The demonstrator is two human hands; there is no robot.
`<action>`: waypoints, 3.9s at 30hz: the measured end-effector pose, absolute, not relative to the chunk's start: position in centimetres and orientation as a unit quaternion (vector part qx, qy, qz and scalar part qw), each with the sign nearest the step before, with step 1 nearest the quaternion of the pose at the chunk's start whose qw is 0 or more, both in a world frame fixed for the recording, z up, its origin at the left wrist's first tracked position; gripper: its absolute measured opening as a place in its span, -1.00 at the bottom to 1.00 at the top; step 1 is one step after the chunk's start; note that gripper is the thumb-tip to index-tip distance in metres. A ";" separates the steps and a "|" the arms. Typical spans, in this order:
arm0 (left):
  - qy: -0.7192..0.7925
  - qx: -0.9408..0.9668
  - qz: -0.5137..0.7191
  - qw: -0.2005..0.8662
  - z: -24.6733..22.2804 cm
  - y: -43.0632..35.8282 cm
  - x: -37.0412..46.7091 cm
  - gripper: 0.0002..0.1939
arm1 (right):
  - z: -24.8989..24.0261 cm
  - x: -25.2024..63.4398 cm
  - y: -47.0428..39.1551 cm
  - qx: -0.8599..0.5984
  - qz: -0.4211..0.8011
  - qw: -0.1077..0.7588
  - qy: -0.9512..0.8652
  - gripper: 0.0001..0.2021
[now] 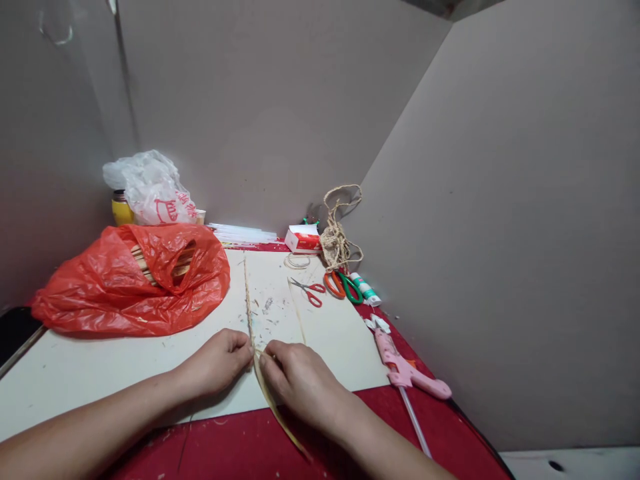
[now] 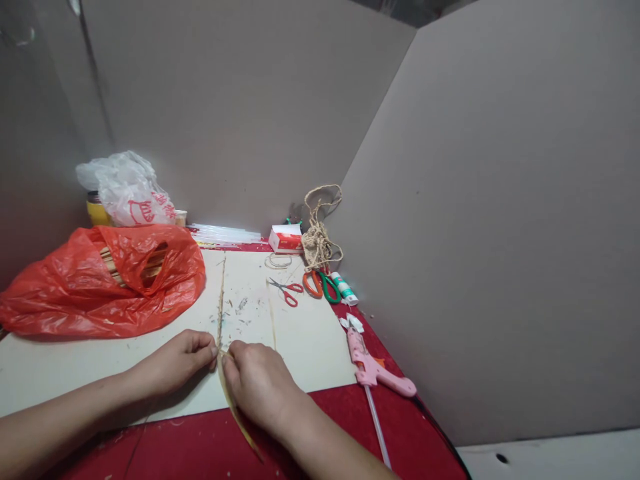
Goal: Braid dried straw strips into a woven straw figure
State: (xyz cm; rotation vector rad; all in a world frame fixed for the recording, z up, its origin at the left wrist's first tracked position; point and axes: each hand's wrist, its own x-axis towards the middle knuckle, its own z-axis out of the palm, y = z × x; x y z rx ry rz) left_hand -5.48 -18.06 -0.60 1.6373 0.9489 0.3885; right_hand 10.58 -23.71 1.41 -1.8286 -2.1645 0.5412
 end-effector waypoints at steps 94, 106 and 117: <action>0.370 0.702 0.144 0.591 -0.3 -17.9 -5.8 -0.74 | 0.0 10.7 -23.0 -0.495 0.669 0.257 -0.491 -0.74; 0.375 0.728 0.127 0.560 -0.7 -17.6 -5.9 -0.73 | 0.1 11.0 -22.9 -0.535 0.460 0.206 -0.678 -0.79; 0.383 0.731 0.126 0.551 -0.7 -17.6 -6.1 -0.73 | 2.1 11.4 -23.4 -0.557 0.479 0.205 -0.646 -0.79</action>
